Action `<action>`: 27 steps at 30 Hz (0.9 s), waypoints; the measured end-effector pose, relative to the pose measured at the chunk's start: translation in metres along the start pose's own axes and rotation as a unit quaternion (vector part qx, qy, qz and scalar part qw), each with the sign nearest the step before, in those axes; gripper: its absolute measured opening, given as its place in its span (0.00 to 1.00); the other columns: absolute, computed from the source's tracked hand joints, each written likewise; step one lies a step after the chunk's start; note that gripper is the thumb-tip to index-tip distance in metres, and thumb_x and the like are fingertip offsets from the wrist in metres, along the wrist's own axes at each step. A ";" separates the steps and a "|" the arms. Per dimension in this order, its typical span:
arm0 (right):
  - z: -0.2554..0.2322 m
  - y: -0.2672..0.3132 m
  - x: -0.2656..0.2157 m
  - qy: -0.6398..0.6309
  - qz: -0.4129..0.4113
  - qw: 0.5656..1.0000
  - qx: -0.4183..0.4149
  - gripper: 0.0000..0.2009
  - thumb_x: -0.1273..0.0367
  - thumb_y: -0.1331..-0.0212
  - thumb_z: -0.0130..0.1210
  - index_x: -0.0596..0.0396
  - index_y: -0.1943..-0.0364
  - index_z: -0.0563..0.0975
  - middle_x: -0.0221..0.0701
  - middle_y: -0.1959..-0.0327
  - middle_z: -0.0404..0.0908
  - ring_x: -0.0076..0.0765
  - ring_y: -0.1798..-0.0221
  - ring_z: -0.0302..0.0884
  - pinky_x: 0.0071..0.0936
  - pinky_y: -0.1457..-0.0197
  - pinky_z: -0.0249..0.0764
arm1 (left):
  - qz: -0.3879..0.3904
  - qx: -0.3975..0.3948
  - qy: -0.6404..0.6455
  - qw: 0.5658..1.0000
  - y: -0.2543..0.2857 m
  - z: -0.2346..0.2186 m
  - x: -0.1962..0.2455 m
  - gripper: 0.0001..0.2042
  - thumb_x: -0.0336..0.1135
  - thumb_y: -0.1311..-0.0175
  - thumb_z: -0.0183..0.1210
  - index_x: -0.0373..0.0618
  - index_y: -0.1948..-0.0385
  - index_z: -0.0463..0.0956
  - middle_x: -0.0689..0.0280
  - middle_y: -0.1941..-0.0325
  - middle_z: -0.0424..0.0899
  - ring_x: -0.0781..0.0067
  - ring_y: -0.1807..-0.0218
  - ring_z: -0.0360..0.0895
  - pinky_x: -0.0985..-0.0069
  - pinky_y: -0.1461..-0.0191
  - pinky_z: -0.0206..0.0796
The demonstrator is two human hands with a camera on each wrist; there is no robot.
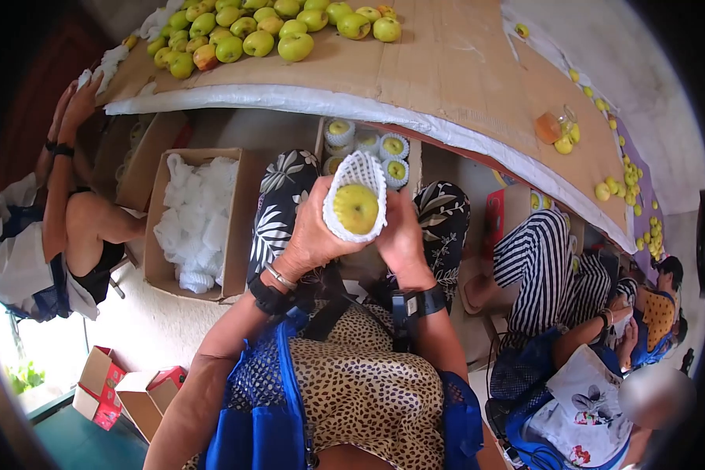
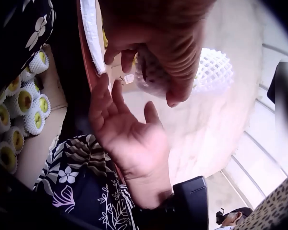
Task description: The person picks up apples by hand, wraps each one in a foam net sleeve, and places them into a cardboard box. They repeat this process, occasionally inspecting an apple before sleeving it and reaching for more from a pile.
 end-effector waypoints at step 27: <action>0.067 0.056 -0.094 0.485 -0.395 0.780 -0.035 0.13 0.69 0.63 0.67 0.54 0.70 0.79 0.43 0.40 0.63 0.53 0.34 0.56 0.41 0.35 0.53 | -0.015 -0.057 -0.124 0.991 0.002 -0.002 -0.004 0.36 0.40 0.69 0.73 0.41 0.53 0.65 0.57 0.60 0.77 0.58 0.58 0.76 0.68 0.54 0.68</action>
Point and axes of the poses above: each hand's wrist, its own y-axis away from the middle knuckle, its own z-axis out of the palm, x = y × z, the point moved 4 cm from there along -y, towards the middle knuckle
